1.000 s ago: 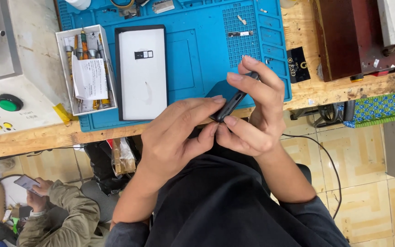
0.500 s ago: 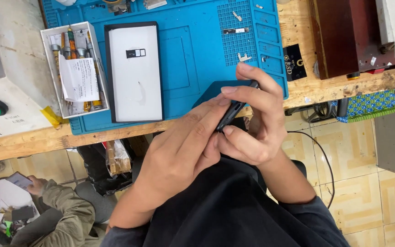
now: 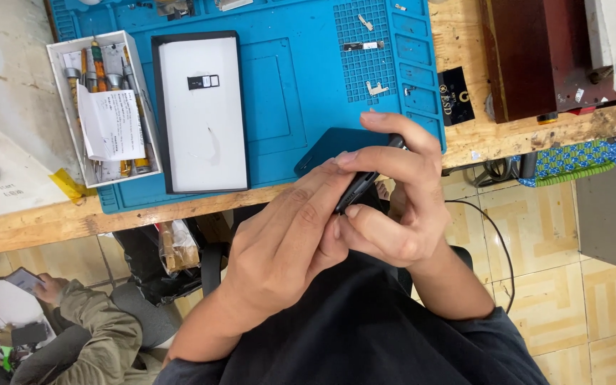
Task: Disassembling a smartphone to access and disconnect internal cables for repair.
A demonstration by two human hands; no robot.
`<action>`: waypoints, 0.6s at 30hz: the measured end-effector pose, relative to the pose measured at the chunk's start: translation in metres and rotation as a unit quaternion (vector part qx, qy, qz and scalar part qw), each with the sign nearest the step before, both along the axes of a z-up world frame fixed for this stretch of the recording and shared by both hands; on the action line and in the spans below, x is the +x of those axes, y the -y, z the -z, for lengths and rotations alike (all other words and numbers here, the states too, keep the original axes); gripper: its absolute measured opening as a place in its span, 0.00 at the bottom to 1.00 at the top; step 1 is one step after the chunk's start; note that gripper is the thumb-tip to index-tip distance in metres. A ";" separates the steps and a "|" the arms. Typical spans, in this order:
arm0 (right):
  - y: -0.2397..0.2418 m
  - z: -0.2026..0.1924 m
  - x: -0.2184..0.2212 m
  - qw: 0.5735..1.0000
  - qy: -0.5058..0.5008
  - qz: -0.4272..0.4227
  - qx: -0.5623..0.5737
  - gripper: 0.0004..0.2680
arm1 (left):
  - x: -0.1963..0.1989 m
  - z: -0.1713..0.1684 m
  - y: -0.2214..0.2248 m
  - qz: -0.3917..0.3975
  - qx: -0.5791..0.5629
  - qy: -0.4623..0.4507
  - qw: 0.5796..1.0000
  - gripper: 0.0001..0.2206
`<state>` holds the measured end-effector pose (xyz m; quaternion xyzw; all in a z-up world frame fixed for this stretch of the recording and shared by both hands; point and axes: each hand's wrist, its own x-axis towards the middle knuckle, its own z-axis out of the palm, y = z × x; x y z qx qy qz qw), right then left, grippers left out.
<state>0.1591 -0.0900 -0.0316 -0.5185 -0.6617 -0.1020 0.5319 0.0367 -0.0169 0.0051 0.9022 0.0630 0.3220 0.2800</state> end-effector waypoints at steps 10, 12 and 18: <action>0.002 -0.011 -0.001 0.999 0.016 0.000 -0.038 0.04 | -0.014 -0.010 -0.017 0.073 0.007 -0.107 0.992 0.16; 0.001 -0.014 0.000 0.998 0.022 0.006 -0.052 0.07 | -0.012 -0.013 -0.018 0.082 0.021 -0.106 0.991 0.15; -0.001 -0.015 -0.003 0.999 0.010 0.011 -0.049 0.08 | -0.006 -0.009 -0.010 0.035 0.029 -0.044 0.998 0.12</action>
